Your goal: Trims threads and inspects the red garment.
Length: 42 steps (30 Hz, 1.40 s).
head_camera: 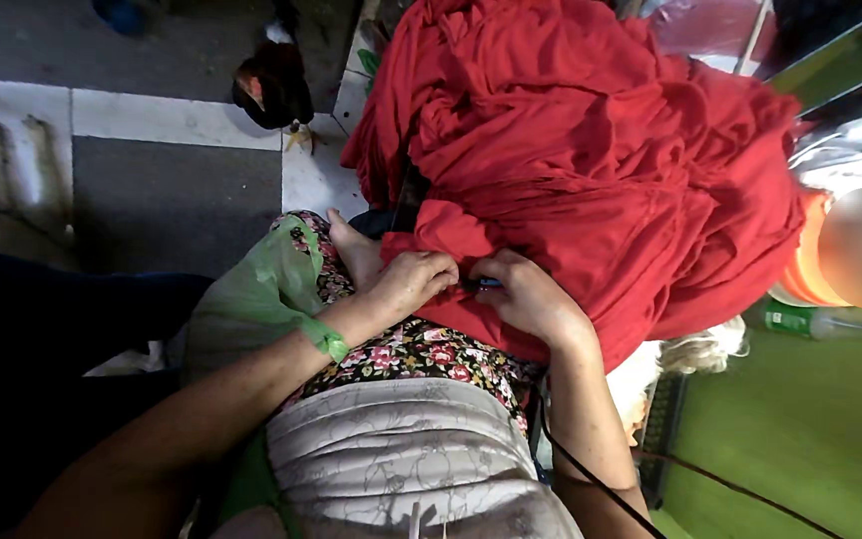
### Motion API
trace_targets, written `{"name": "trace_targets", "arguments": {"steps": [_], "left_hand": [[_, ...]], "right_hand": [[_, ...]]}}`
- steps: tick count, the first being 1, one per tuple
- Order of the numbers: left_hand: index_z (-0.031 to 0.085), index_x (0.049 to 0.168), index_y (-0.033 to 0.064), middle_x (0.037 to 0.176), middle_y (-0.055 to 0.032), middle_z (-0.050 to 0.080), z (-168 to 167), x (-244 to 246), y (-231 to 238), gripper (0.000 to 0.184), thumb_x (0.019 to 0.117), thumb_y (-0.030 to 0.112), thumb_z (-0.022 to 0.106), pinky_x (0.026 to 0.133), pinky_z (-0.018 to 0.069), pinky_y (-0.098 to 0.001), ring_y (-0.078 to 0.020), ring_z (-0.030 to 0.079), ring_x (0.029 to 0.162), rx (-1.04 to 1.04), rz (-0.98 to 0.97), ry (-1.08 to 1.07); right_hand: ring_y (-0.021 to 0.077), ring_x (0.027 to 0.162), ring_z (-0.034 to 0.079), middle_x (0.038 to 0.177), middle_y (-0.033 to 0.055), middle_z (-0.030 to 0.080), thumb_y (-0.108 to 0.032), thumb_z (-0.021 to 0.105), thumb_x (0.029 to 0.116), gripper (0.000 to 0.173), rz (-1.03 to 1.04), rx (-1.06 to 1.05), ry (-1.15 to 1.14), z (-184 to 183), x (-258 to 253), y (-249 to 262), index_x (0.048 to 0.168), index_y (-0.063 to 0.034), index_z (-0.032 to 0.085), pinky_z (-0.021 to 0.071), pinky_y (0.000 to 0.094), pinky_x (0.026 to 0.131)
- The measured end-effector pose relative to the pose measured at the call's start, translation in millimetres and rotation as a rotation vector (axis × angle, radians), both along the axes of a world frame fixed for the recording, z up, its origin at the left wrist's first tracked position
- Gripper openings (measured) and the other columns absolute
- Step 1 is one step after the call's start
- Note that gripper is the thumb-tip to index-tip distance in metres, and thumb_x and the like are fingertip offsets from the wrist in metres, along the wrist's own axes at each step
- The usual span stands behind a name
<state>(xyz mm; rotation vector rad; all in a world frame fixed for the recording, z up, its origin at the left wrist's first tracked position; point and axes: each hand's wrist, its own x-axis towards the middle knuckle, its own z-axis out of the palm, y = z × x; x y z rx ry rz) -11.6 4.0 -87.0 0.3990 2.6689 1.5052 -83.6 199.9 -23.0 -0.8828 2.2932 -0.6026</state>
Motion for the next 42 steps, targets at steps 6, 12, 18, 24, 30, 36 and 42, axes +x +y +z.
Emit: {"name": "trace_targets", "arguments": {"steps": [6,12,18,24,30,36,42], "left_hand": [[0.071,0.099,-0.0030,0.086,-0.0149,0.071,0.2,0.5,-1.5,0.015,0.1005,0.005,0.058,0.080,0.0581,-0.0393,-0.0241,0.070,0.079,0.003,-0.026,-0.055],[0.069,0.102,-0.0038,0.087,-0.0145,0.070,4.8,-0.1,-2.5,0.016,0.1023,0.006,0.056,0.078,0.0583,-0.0372,-0.0220,0.070,0.079,0.022,-0.005,-0.152],[0.069,0.102,-0.0036,0.085,-0.0142,0.070,4.2,1.6,-2.2,0.017,0.1026,0.007,0.056,0.077,0.0570,-0.0375,-0.0221,0.068,0.077,0.015,0.023,-0.116],[0.071,0.100,-0.0022,0.093,-0.0164,0.071,1.6,0.9,-1.1,0.016,0.1007,0.009,0.059,0.083,0.0568,-0.0414,-0.0269,0.070,0.086,-0.018,0.035,-0.014],[0.072,0.099,-0.0026,0.093,-0.0172,0.071,4.0,-0.1,-0.2,0.016,0.0998,0.008,0.061,0.085,0.0564,-0.0429,-0.0293,0.071,0.089,-0.028,0.030,-0.012],[0.069,0.102,-0.0056,0.096,-0.0205,0.070,3.6,-1.0,-1.0,0.018,0.1019,0.008,0.057,0.087,0.0554,-0.0471,-0.0336,0.070,0.093,-0.062,-0.016,-0.069],[0.067,0.104,-0.0053,0.087,-0.0163,0.066,8.1,-0.1,-7.7,0.022,0.1054,0.010,0.051,0.078,0.0537,-0.0422,-0.0247,0.064,0.080,0.045,0.027,-0.209]], "right_hand": [[0.0339,0.092,0.068,0.099,0.0188,0.068,0.005,0.071,0.0858,0.018,0.032,-0.050,0.031,-4.4,2.2,1.8,0.103,-0.0009,0.075,0.0564,0.0517,0.082],[0.0367,0.099,0.069,0.112,0.0218,0.068,0.000,0.069,0.0915,0.023,0.033,0.058,0.007,5.9,3.4,3.7,0.114,0.0017,0.069,0.0556,0.0548,0.086],[0.0373,0.103,0.067,0.110,0.0212,0.068,-0.001,0.070,0.0909,0.024,0.032,0.093,-0.026,6.6,-0.8,-1.3,0.115,0.0002,0.069,0.0538,0.0559,0.088],[0.0368,0.103,0.067,0.108,0.0209,0.069,-0.001,0.071,0.0903,0.024,0.038,0.053,0.001,3.6,-0.5,-7.7,0.114,-0.0013,0.072,0.0543,0.0552,0.089],[0.0362,0.098,0.067,0.104,0.0197,0.068,-0.001,0.072,0.0888,0.022,0.040,0.031,0.009,-1.0,0.3,-7.3,0.110,-0.0034,0.073,0.0550,0.0552,0.085],[0.0344,0.096,0.069,0.102,0.0187,0.070,0.002,0.069,0.0896,0.018,0.075,-0.003,0.039,-5.4,1.6,-7.0,0.106,-0.0020,0.075,0.0559,0.0541,0.084],[0.0356,0.098,0.070,0.109,0.0218,0.070,-0.001,0.063,0.0973,0.027,-0.085,-0.004,-0.024,4.7,6.5,6.4,0.123,0.0033,0.063,0.0552,0.0553,0.089]]}}
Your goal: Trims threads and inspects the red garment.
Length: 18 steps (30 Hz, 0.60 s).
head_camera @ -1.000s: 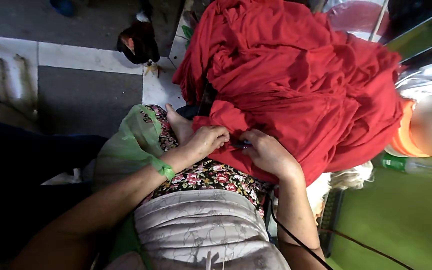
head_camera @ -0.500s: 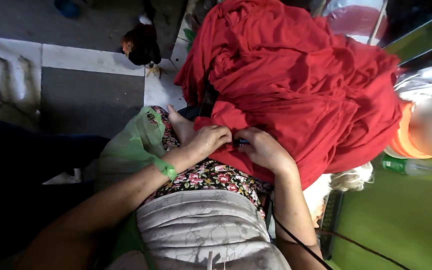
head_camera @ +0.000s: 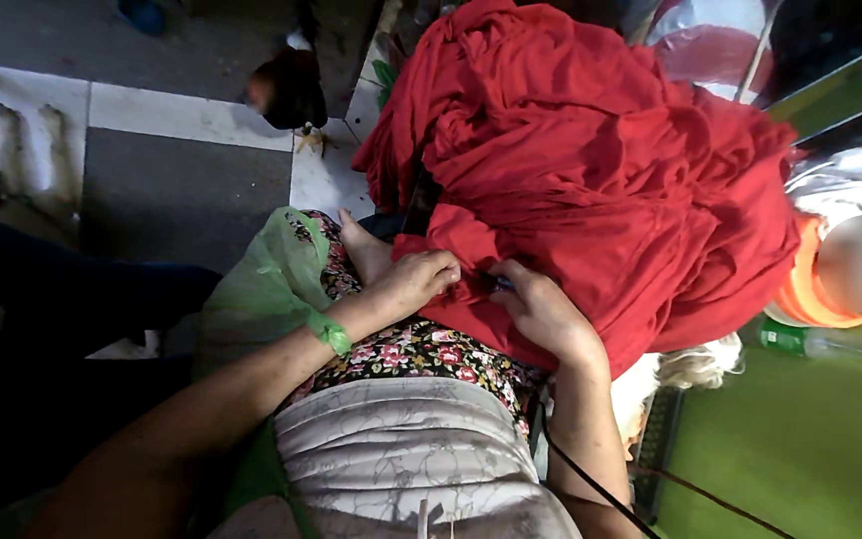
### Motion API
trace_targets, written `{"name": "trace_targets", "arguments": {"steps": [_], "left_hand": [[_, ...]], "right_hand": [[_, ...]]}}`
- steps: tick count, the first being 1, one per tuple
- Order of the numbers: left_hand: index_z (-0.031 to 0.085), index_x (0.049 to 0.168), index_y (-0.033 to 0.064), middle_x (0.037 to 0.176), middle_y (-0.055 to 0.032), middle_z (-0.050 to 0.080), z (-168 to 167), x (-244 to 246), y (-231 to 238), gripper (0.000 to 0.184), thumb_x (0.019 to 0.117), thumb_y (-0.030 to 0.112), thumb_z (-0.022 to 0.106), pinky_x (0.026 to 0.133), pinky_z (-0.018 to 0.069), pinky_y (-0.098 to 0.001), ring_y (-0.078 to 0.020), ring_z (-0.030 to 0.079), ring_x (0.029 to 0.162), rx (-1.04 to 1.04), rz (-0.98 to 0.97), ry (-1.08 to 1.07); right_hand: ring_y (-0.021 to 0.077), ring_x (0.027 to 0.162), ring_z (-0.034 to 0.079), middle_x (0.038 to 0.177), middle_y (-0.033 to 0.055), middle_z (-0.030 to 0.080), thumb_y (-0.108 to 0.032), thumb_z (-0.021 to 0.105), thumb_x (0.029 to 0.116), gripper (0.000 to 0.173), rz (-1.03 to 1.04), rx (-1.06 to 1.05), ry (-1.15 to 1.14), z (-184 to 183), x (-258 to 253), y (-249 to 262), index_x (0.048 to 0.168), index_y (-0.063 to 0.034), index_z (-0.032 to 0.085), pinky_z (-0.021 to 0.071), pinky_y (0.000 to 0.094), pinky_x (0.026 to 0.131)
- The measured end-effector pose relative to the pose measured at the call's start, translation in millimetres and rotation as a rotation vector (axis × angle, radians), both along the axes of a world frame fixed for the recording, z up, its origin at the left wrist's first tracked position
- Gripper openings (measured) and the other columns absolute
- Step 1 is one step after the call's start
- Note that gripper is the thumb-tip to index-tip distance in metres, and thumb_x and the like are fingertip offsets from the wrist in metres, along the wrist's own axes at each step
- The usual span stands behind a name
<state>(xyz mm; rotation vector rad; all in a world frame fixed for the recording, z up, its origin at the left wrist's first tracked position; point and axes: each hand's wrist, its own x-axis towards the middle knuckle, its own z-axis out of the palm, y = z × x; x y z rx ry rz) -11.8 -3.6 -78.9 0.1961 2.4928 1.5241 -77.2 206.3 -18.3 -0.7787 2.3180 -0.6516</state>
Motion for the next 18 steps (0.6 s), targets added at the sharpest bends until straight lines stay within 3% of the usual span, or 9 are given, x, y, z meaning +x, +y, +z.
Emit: {"name": "trace_targets", "arguments": {"steps": [4,7,11,13,15,18], "left_hand": [[0.065,0.106,-0.0024,0.082,-0.0080,0.063,4.0,3.5,-11.4,0.024,0.1076,0.014,0.048,0.070,0.0517,-0.0309,-0.0128,0.059,0.072,0.108,0.035,-0.120],[0.063,0.110,-0.0011,0.089,-0.0072,0.065,12.0,5.4,-20.9,0.024,0.1090,0.016,0.046,0.072,0.0541,-0.0294,-0.0109,0.063,0.077,0.179,0.085,-0.284],[0.062,0.102,0.0036,0.085,-0.0018,0.066,34.6,11.7,-30.5,0.014,0.1051,0.013,0.051,0.065,0.0535,-0.0219,-0.0055,0.064,0.074,0.302,0.144,-0.348],[0.064,0.102,-0.0002,0.086,-0.0054,0.068,61.1,17.8,-25.5,0.013,0.1021,0.010,0.055,0.071,0.0573,-0.0266,-0.0089,0.066,0.076,0.342,0.049,-0.302],[0.066,0.100,-0.0012,0.085,-0.0041,0.067,86.1,20.9,-11.2,0.015,0.1008,0.011,0.058,0.070,0.0552,-0.0215,-0.0040,0.064,0.074,0.370,-0.120,-0.211],[0.066,0.098,-0.0069,0.083,-0.0132,0.065,117.8,22.0,16.0,0.014,0.0984,0.005,0.059,0.069,0.0500,-0.0253,-0.0122,0.061,0.075,0.410,-0.369,-0.067]], "right_hand": [[0.0242,0.092,0.069,0.104,0.0157,0.070,-0.004,0.061,0.0994,0.027,-0.186,-0.098,-0.081,-1.9,6.6,8.5,0.126,0.0022,0.059,0.0571,0.0447,0.082],[0.0229,0.091,0.069,0.104,0.0151,0.070,-0.005,0.060,0.1005,0.027,-0.253,-0.116,-0.078,-4.8,8.9,5.6,0.126,0.0023,0.058,0.0565,0.0430,0.080],[0.0208,0.091,0.068,0.107,0.0146,0.069,-0.009,0.061,0.1010,0.029,-0.335,-0.183,-0.036,-7.3,10.6,3.9,0.128,0.0009,0.059,0.0564,0.0416,0.082],[0.0097,0.085,0.065,0.102,0.0070,0.068,-0.011,0.060,0.0997,0.028,-0.394,-0.320,-0.031,-11.6,9.6,2.0,0.126,-0.0020,0.060,0.0560,0.0308,0.076],[0.0012,0.082,0.062,0.099,-0.0010,0.065,-0.014,0.061,0.0967,0.029,-0.416,-0.449,-0.077,-11.4,6.8,-8.4,0.124,-0.0051,0.058,0.0546,0.0221,0.072],[0.0007,0.082,0.061,0.101,-0.0020,0.063,-0.015,0.068,0.0914,0.037,-0.336,-0.531,-0.153,0.2,2.5,-41.2,0.125,-0.0058,0.056,0.0541,0.0208,0.071]]}}
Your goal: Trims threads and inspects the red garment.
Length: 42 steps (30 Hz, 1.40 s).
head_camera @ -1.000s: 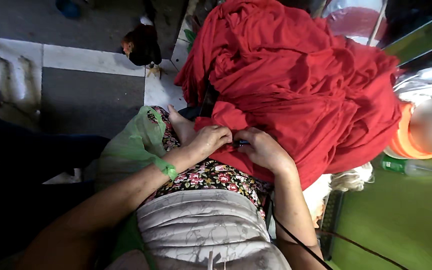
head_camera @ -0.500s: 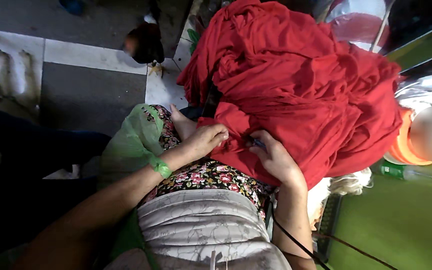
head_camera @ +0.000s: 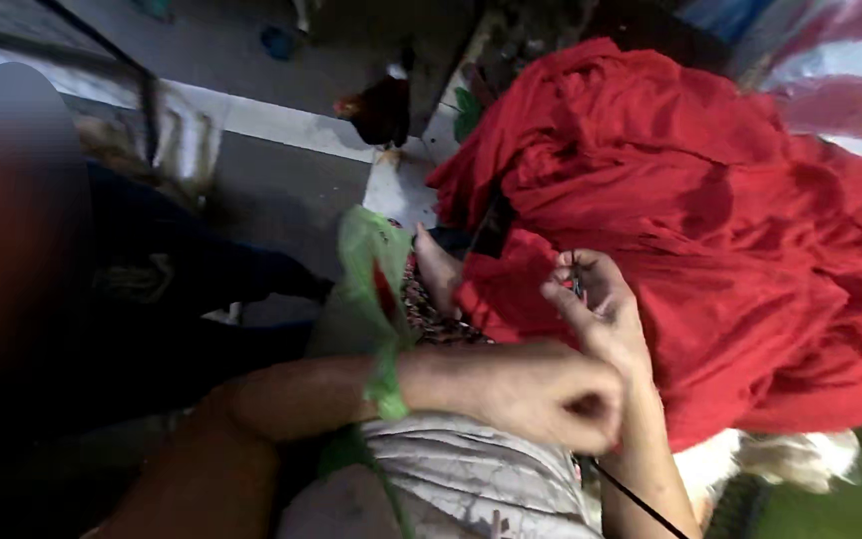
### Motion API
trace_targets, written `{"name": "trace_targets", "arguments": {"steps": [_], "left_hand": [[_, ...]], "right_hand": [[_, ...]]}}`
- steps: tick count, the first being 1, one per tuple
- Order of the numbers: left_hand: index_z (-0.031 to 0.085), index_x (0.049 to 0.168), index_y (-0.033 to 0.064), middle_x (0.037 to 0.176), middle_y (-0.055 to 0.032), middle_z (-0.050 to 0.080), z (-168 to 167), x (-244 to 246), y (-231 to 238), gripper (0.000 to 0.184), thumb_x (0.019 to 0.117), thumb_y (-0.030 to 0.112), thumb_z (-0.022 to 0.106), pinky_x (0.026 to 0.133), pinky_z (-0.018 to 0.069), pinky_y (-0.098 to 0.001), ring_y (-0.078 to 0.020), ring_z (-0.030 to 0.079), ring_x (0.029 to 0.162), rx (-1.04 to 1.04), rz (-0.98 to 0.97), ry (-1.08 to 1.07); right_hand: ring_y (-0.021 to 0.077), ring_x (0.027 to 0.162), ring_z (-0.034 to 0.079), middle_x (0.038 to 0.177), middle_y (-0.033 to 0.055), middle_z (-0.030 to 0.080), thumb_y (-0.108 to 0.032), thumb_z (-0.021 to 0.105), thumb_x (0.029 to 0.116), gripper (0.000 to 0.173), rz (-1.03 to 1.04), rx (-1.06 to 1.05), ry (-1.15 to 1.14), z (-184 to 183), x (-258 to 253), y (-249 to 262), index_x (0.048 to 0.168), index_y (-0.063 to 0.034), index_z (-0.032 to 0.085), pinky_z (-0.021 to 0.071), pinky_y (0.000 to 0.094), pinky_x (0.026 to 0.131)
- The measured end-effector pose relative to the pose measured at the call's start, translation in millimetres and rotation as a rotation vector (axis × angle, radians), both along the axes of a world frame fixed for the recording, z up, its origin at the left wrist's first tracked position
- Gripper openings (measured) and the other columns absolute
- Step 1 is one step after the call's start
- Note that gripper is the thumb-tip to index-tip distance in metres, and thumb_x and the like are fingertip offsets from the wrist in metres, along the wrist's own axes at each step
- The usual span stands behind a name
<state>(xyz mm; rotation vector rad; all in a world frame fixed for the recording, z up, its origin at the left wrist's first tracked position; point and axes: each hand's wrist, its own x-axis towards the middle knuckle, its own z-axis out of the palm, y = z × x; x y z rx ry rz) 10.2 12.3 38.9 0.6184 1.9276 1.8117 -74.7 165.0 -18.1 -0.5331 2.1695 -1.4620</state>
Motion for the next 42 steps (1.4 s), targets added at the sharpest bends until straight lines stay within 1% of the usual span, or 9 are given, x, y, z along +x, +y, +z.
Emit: {"name": "trace_targets", "arguments": {"steps": [7,10,13,21,26,30,34,38,42], "left_hand": [[0.069,0.088,-0.0059,0.071,-0.0134,0.062,24.1,13.5,45.7,0.010,0.0914,0.002,0.062,0.060,0.0451,-0.0292,-0.0175,0.059,0.065,0.153,-0.074,0.245],[0.069,0.091,-0.0054,0.074,-0.0141,0.063,36.2,18.1,30.4,0.011,0.0929,0.003,0.062,0.062,0.0464,-0.0259,-0.0164,0.061,0.068,0.122,-0.080,0.231],[0.067,0.095,-0.0043,0.081,-0.0129,0.065,36.5,23.2,-6.6,0.013,0.0983,0.005,0.059,0.068,0.0504,-0.0242,-0.0145,0.063,0.075,0.046,0.023,0.221],[0.067,0.100,-0.0001,0.086,-0.0130,0.067,-26.5,31.0,-83.3,0.011,0.1008,0.008,0.059,0.069,0.0571,-0.0439,-0.0249,0.067,0.076,-0.791,0.571,0.108],[0.055,0.143,0.0044,0.135,-0.0224,0.060,-15.9,38.8,-88.2,0.042,0.1010,0.005,0.059,0.093,0.0544,-0.0558,-0.0387,0.066,0.113,-0.944,0.538,-0.012],[0.071,0.099,0.0036,0.102,-0.0126,0.070,-11.0,46.5,-104.8,0.015,0.0993,0.016,0.064,0.079,0.0569,-0.0500,-0.0267,0.069,0.090,-0.842,0.634,0.126],[0.071,0.123,0.0110,0.140,-0.0106,0.061,-22.2,39.2,-103.6,0.029,0.1024,0.021,0.053,0.102,0.0511,-0.0474,-0.0259,0.061,0.126,-0.762,0.562,0.215],[0.074,0.094,0.0039,0.097,-0.0111,0.071,-57.5,13.5,-69.8,0.007,0.0942,0.009,0.069,0.081,0.0567,-0.0465,-0.0250,0.068,0.089,-0.621,0.480,0.167],[0.070,0.112,0.0000,0.100,-0.0168,0.070,-94.8,-5.8,-31.9,0.027,0.0946,0.020,0.073,0.085,0.0558,-0.0509,-0.0296,0.068,0.090,-0.622,0.284,-0.076]], "right_hand": [[0.0310,0.097,0.069,0.136,0.0199,0.058,-0.034,0.088,0.0794,0.099,0.355,0.149,0.092,-20.3,19.6,-101.5,0.158,-0.0104,0.032,0.0602,0.0501,0.076],[0.0413,0.103,0.069,0.128,0.0268,0.062,-0.009,0.071,0.0945,0.060,0.447,0.347,0.097,-25.6,18.1,-110.6,0.148,-0.0006,0.046,0.0561,0.0575,0.086],[0.0287,0.091,0.069,0.106,0.0207,0.069,-0.002,0.061,0.0982,0.022,0.368,0.212,0.056,-24.6,9.0,-89.1,0.118,0.0052,0.066,0.0563,0.0467,0.084],[0.0020,0.073,0.058,0.092,0.0037,0.064,-0.003,0.060,0.0975,0.009,0.072,-0.088,0.100,-1.9,7.1,-58.1,0.106,-0.0004,0.064,0.0499,0.0190,0.065],[0.0083,0.094,0.065,0.111,0.0109,0.067,-0.007,0.064,0.0969,0.023,0.180,-0.133,0.130,3.8,4.8,-63.4,0.118,0.0033,0.064,0.0554,0.0255,0.082],[-0.0014,0.077,0.059,0.109,0.0003,0.068,-0.016,0.053,0.1036,0.025,0.068,-0.022,0.210,29.1,-24.0,-19.3,0.125,-0.0054,0.061,0.0485,0.0180,0.065],[0.0038,0.072,0.059,0.093,0.0050,0.068,-0.009,0.057,0.0999,0.016,0.070,0.155,0.293,29.5,-22.5,23.5,0.108,0.0011,0.066,0.0512,0.0231,0.066],[0.0145,0.083,0.067,0.095,0.0109,0.070,-0.003,0.066,0.0943,0.011,0.118,0.251,0.201,-2.3,-1.8,43.4,0.103,0.0020,0.068,0.0570,0.0349,0.076],[0.0238,0.099,0.069,0.113,0.0167,0.069,-0.004,0.077,0.0848,0.027,0.229,0.311,0.296,-24.8,10.8,46.6,0.110,0.0024,0.071,0.0593,0.0413,0.086]]}}
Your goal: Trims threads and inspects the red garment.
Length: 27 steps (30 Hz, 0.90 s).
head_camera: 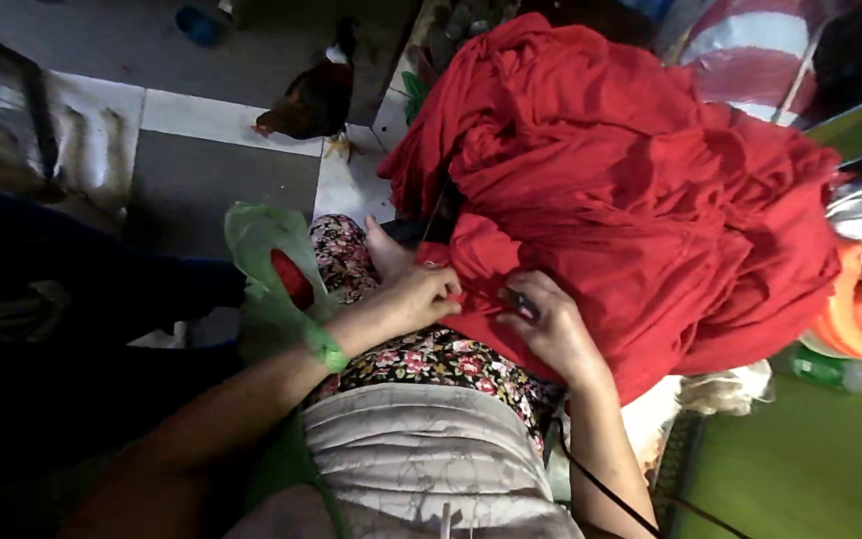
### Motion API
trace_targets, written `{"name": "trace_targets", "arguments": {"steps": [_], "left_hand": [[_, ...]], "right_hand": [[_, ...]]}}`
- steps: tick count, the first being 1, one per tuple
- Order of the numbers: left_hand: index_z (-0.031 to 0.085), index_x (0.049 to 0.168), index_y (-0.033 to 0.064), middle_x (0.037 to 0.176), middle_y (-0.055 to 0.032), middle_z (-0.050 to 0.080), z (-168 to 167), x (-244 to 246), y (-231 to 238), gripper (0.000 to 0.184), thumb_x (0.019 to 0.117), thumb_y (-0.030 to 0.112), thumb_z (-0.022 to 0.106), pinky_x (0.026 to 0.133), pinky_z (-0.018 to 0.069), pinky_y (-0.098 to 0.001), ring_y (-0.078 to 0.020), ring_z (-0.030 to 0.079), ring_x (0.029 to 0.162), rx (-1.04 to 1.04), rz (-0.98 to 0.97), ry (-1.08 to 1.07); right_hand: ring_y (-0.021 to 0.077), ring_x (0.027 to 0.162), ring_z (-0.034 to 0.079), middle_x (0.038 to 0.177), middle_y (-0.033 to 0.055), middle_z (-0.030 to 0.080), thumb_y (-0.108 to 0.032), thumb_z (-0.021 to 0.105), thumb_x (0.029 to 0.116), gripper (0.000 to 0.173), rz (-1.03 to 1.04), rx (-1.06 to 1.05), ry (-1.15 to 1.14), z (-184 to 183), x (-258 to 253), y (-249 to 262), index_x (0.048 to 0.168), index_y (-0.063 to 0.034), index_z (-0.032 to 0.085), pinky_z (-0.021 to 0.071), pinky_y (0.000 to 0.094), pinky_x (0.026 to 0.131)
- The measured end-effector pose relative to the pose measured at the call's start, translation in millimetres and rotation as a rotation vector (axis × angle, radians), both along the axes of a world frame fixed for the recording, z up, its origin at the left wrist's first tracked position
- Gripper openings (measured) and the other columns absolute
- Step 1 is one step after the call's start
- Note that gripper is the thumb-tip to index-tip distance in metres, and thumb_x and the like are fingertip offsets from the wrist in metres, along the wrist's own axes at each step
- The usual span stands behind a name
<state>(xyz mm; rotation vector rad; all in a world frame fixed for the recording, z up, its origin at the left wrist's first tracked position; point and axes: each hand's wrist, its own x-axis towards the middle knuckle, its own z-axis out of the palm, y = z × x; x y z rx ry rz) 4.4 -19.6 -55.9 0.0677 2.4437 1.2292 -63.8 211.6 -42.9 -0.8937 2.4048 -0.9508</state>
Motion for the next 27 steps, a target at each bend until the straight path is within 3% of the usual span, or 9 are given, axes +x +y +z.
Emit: {"name": "trace_targets", "arguments": {"steps": [4,6,8,12,16,19,22,24,27], "left_hand": [[0.061,0.129,-0.0006,0.126,-0.0232,0.062,-6.9,-9.7,20.4,0.064,0.0884,0.046,0.077,0.090,0.0524,-0.0589,-0.0384,0.065,0.108,-0.152,-0.017,-0.052],[0.061,0.130,-0.0047,0.129,-0.0268,0.062,-0.6,-14.1,20.8,0.055,0.0963,0.038,0.067,0.097,0.0479,-0.0618,-0.0431,0.062,0.117,-0.175,-0.002,-0.034],[0.065,0.122,-0.0111,0.114,-0.0315,0.067,10.1,-13.3,19.3,0.035,0.1015,0.015,0.055,0.095,0.0490,-0.0622,-0.0469,0.066,0.109,-0.119,0.089,0.058],[0.065,0.121,-0.0044,0.094,-0.0142,0.070,39.1,-30.3,11.5,0.029,0.1059,0.010,0.046,0.068,0.0587,-0.0352,-0.0153,0.068,0.073,0.195,0.380,0.128],[0.068,0.114,-0.0006,0.102,-0.0052,0.071,76.6,-72.2,36.6,0.029,0.1062,0.017,0.047,0.086,0.0549,-0.0265,-0.0036,0.066,0.094,0.451,0.250,0.526],[0.064,0.128,-0.0007,0.134,-0.0114,0.065,90.0,-103.1,69.1,0.029,0.1057,0.010,0.048,0.105,0.0515,-0.0339,-0.0160,0.062,0.124,0.521,-0.005,0.588],[0.052,0.150,0.0121,0.163,-0.0135,0.037,57.3,-108.3,105.5,0.057,0.0981,0.030,0.068,0.118,0.0307,-0.0597,-0.0346,0.033,0.150,0.108,-0.141,0.497],[0.049,0.153,0.0257,0.169,-0.0139,0.021,28.6,-104.9,122.4,0.067,0.0929,0.041,0.072,0.114,0.0200,-0.0760,-0.0432,0.014,0.155,-0.012,-0.176,0.486],[0.052,0.152,0.0300,0.171,-0.0136,0.013,20.1,-102.9,126.3,0.062,0.0934,0.039,0.071,0.113,0.0161,-0.0779,-0.0445,0.007,0.156,-0.028,-0.184,0.470]], "right_hand": [[0.0349,0.074,0.071,0.108,0.0227,0.069,0.001,0.074,0.0807,0.019,-0.034,0.051,0.312,-10.1,8.8,-24.8,0.100,0.0017,0.075,0.0594,0.0520,0.062],[0.0298,0.067,0.069,0.093,0.0179,0.070,0.002,0.069,0.0800,0.016,-0.064,-0.056,0.429,-7.5,5.7,-37.0,0.095,0.0009,0.075,0.0574,0.0463,0.056],[0.0257,0.066,0.067,0.086,0.0148,0.069,0.001,0.066,0.0814,0.016,-0.093,-0.169,0.463,0.8,1.9,-49.6,0.097,0.0029,0.071,0.0554,0.0417,0.055],[0.0245,0.067,0.070,0.089,0.0145,0.073,0.002,0.063,0.0835,0.019,-0.124,-0.290,0.536,27.4,-16.9,-60.9,0.101,0.0049,0.070,0.0559,0.0417,0.055],[0.0217,0.073,0.070,0.089,0.0156,0.072,-0.001,0.059,0.0952,0.015,-0.209,-0.272,0.781,99.0,-62.5,-40.8,0.103,0.0057,0.069,0.0562,0.0380,0.062],[0.0285,0.092,0.070,0.104,0.0229,0.071,-0.002,0.048,0.0993,0.026,-0.503,-0.080,0.846,116.7,-116.2,15.9,0.114,0.0090,0.065,0.0551,0.0442,0.080],[0.0431,0.113,0.065,0.120,0.0285,0.067,-0.010,0.045,0.1028,0.034,-0.840,0.211,0.568,59.4,-155.3,69.2,0.128,0.0042,0.062,0.0483,0.0623,0.096],[0.0500,0.110,0.065,0.116,0.0300,0.068,-0.012,0.050,0.1026,0.032,-0.845,0.271,0.425,35.4,-148.1,74.4,0.129,0.0000,0.063,0.0462,0.0713,0.090],[0.0369,0.106,0.065,0.122,0.0266,0.064,-0.004,0.052,0.0973,0.037,-0.775,0.076,0.396,40.4,-118.6,77.5,0.134,0.0051,0.055,0.0526,0.0542,0.090]]}}
